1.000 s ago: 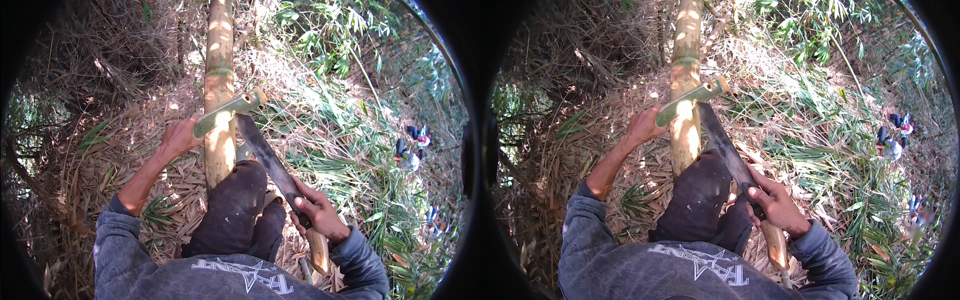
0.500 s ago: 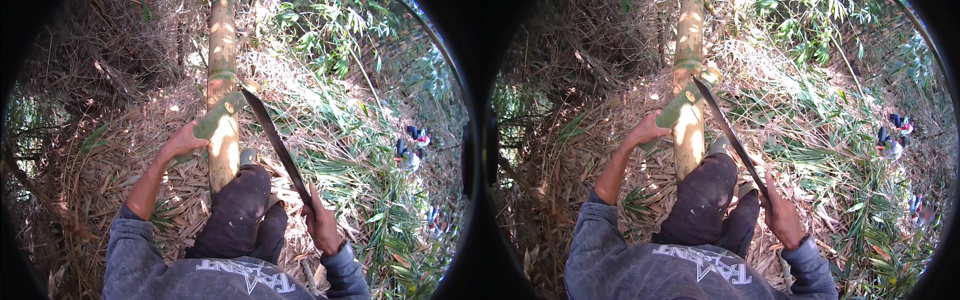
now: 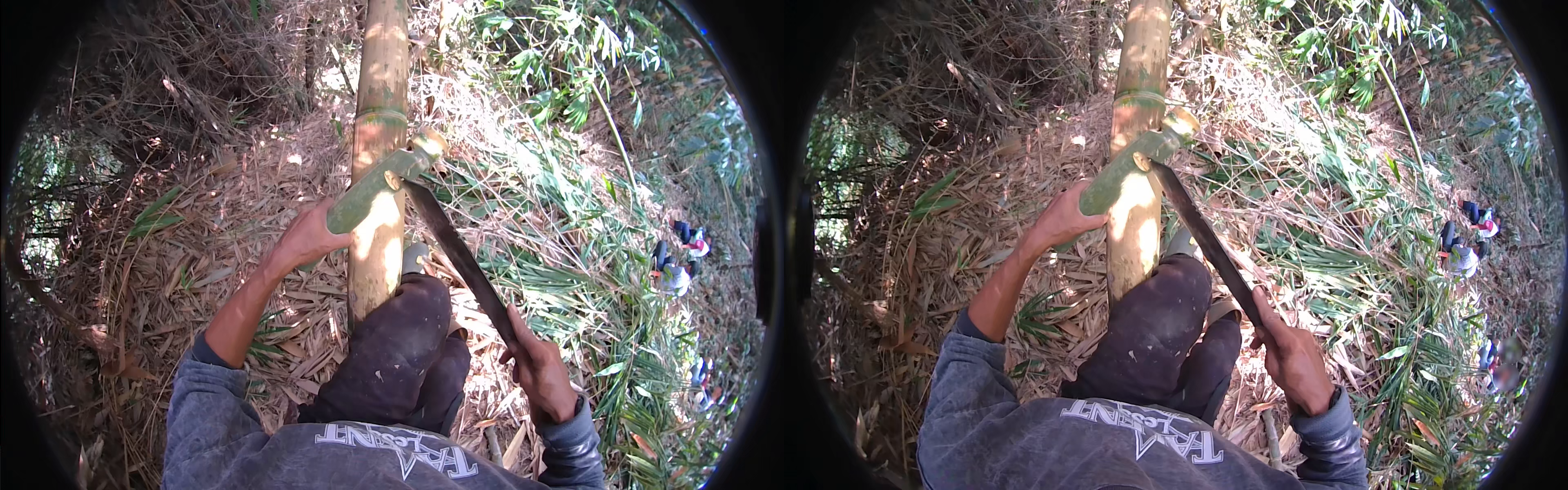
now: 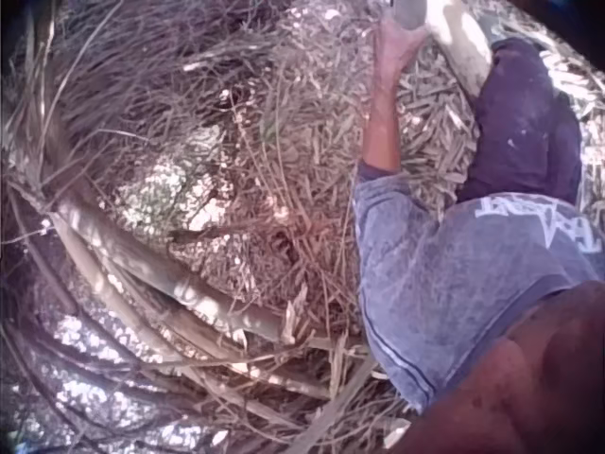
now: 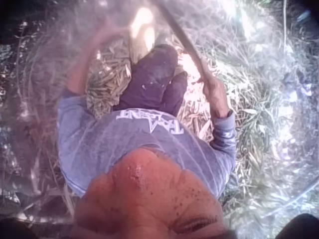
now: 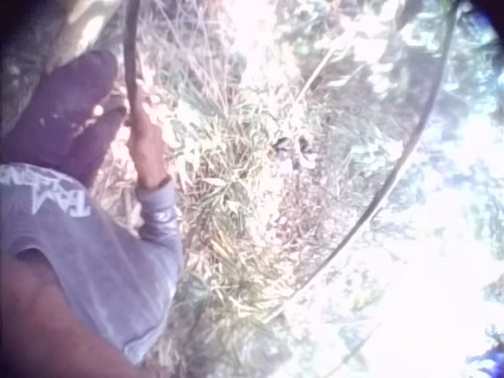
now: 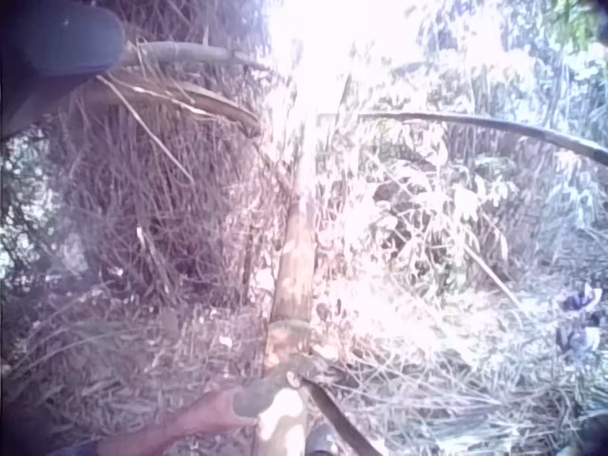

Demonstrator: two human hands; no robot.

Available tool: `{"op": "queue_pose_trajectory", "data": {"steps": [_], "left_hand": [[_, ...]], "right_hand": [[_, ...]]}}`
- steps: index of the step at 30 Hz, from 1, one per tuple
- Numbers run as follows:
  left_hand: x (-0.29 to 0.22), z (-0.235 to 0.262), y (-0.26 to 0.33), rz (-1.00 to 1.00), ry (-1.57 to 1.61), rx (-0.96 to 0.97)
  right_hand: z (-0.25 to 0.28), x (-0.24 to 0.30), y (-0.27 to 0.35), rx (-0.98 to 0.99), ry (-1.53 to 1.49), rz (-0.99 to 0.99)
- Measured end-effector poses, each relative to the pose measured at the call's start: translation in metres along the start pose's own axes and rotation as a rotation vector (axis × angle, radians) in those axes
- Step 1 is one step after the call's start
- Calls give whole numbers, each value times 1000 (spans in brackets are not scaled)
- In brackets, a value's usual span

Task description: The person uses a machete to cut a section of bamboo and then splits it lengthwise. They repeatedly strike the bamboo with the machete to separate it into smaller pieces while sitting on the forest floor.

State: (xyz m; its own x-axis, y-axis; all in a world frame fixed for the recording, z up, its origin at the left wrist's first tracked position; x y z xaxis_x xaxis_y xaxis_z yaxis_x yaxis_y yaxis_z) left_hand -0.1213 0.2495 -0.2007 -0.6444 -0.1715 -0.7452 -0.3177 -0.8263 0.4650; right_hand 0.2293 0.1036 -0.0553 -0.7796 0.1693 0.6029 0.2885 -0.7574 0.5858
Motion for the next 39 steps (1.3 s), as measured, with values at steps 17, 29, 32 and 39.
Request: {"op": "queue_pose_trajectory", "data": {"steps": [17,29,32,39], "left_hand": [[-14,-8,8,-12,-330,-179],[-4,-11,7,-79,-322,-210],[-11,-1,6,-77,-246,-72],[-15,21,-4,-70,-266,72]], "right_hand": [[-33,18,20,207,-879,-125],[-53,40,15,69,-468,-51],[-38,26,11,-185,644,152],[-6,34,11,-80,781,122]]}}
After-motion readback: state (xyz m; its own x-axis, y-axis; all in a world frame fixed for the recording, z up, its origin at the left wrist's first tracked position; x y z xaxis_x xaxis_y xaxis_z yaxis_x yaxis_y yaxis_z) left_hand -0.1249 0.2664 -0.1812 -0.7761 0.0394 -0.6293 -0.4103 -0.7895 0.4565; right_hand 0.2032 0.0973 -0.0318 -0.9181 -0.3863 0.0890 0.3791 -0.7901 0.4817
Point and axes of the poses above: each hand's wrist, its own y-axis away from the middle knuckle, its own z-axis out of the back of the hand, x = y × z, the point moved 6 cm from there along -y, towards the middle knuckle, and after that the axes turned 9 degrees about x, right-handed, at the moved point
